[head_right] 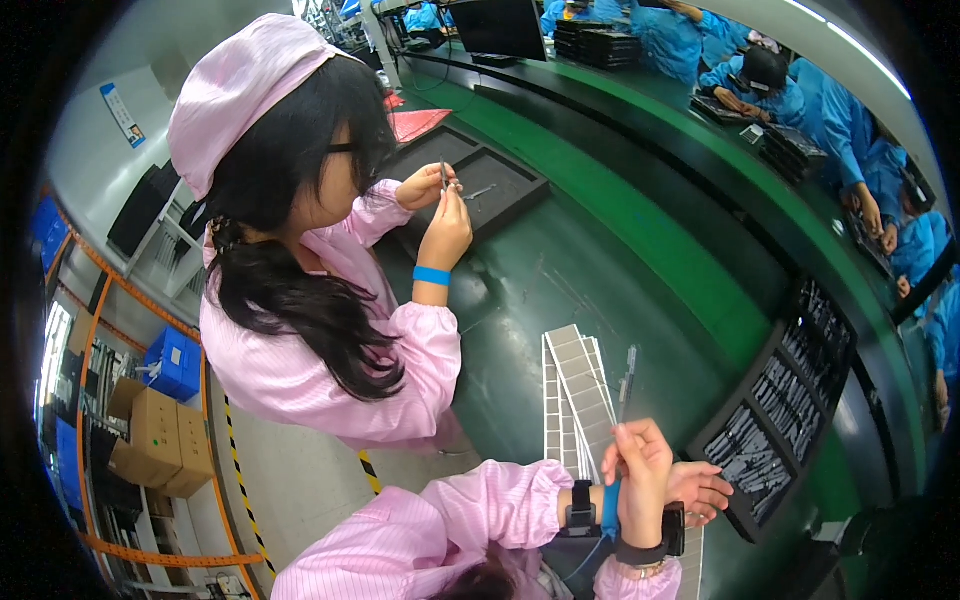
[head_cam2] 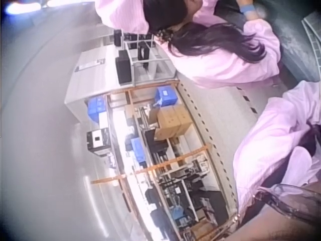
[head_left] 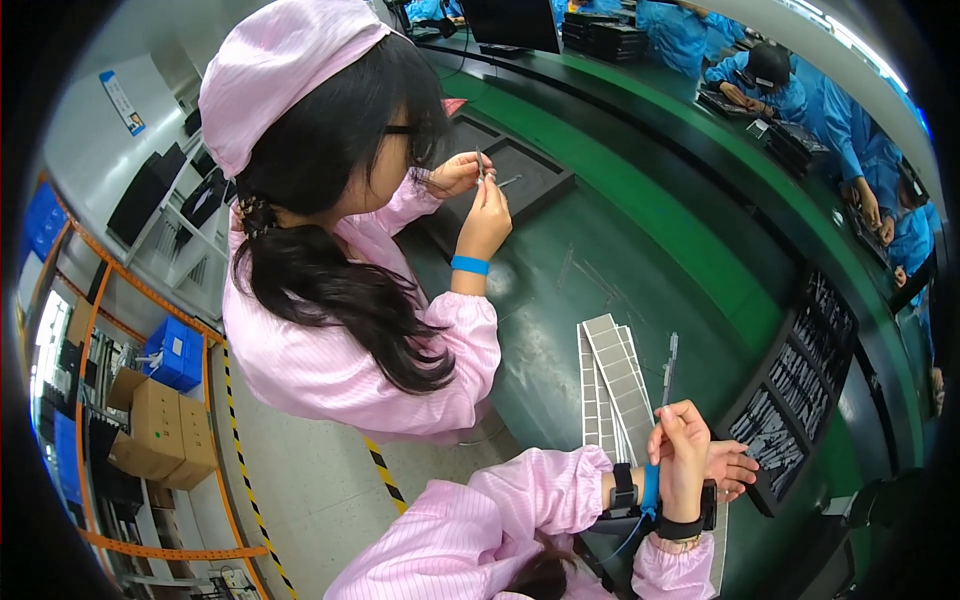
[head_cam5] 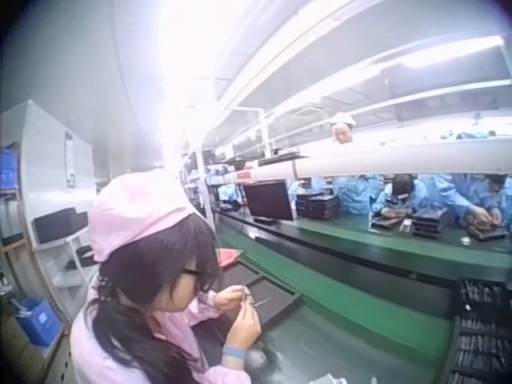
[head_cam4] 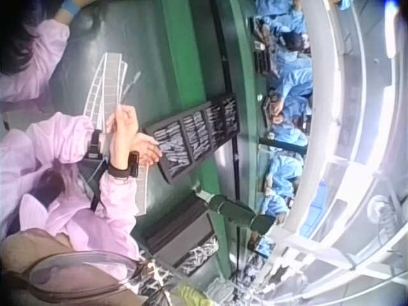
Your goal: The recorder is assembling small plastic and metal components at a factory workbench, applying adhesive strips and fitting pieces together.
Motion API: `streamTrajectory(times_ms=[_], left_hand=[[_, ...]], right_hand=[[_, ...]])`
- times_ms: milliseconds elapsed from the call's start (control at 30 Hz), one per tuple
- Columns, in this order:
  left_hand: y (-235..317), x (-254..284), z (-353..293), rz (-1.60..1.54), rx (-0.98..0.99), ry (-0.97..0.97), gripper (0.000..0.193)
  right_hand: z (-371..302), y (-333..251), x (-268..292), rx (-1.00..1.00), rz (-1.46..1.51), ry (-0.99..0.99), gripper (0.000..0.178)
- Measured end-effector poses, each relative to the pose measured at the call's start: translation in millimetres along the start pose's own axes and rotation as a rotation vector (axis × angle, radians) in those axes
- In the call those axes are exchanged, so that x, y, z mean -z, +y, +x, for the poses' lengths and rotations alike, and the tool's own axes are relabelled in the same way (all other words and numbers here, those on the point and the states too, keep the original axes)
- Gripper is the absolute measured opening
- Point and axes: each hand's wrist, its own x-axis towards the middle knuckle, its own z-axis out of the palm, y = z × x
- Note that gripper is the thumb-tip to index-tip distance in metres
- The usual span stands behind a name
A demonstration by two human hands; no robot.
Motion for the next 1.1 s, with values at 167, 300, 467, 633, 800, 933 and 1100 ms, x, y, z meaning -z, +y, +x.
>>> streamTrajectory(times_ms=[167, 300, 467, 633, 800, 933, 1100], left_hand=[[3.8, 2.7, -4.5, 0.005, -0.004, 0.095, 0.033], [4.3, -9.3, 3.6, 0.013, 0.018, 0.059, 0.033], [10.9, -2.3, 2.1, 0.013, -0.001, 0.072, 0.033], [5.0, -1.2, 0.4, 0.016, 0.024, 0.069, 0.033], [1.4, -1.5, 2.3, -0.008, 0.034, 0.099, 0.033], [6.3, -2.2, 0.4, -0.021, 0.038, 0.067, 0.032], [4.3, -4.6, -0.7, -0.041, 0.016, 0.057, 0.033]], right_hand=[[5.8, 7.4, 2.7, -0.032, 0.009, -0.009, 0.016], [3.2, -4.5, 4.3, -0.007, 0.013, 0.004, 0.014], [10.1, -2.7, 1.5, -0.019, 0.038, -0.018, 0.015], [3.9, -0.9, 1.8, -0.019, 0.035, -0.013, 0.015], [-0.1, -3.9, 2.9, -0.037, 0.021, -0.006, 0.014], [3.0, -0.9, 0.5, -0.029, 0.050, 0.015, 0.014], [4.0, -0.3, 1.3, -0.014, 0.030, -0.004, 0.015]])
